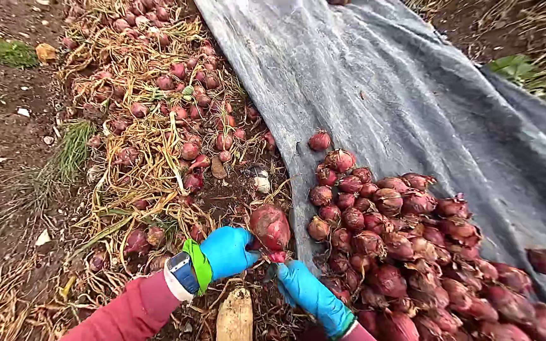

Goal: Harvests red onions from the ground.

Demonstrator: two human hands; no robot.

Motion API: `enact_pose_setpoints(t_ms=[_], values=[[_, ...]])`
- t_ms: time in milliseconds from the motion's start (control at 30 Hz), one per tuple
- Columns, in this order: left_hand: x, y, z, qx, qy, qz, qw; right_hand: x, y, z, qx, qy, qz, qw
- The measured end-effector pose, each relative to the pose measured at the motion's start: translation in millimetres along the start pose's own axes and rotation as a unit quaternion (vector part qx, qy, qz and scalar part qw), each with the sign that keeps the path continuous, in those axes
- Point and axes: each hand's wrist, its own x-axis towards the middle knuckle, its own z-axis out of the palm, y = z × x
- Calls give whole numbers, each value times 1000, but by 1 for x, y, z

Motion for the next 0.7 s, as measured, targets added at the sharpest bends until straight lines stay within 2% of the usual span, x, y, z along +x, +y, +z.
enact_pose_setpoints(t_ms=[67,133,233,300,400,467,500,533,600,633,667,700], values=[[10,33,-3,76,-98,87,989,-3,-17,-10,20,12,-27,999],[29,51,-12,114,-93,99,984,-8,-25,-23,47,84,-40,995],[85,25,-65,112,61,-12,992,-1,-24,-61,131,254,-95,954],[78,-17,-103,33,186,-55,981,0,-20,-82,186,328,-107,920],[4,-73,-158,-40,377,-70,923,5,-12,-97,204,321,-101,920],[-61,-128,-162,-29,472,-143,869,3,-1,-76,195,279,-71,938],[-92,-159,-159,-4,499,-211,841,2,3,-61,183,256,-56,948],[-120,-190,-151,32,496,-299,815,3,7,-46,168,237,-37,956],[-163,-239,-118,82,407,-462,784,3,21,-16,147,193,-2,970],[-171,-246,-96,78,365,-497,784,4,29,-3,145,168,14,975],[-169,-234,-75,65,340,-485,803,4,34,10,143,147,27,978],[-157,-208,-54,46,326,-435,838,2,38,23,145,125,33,981]])
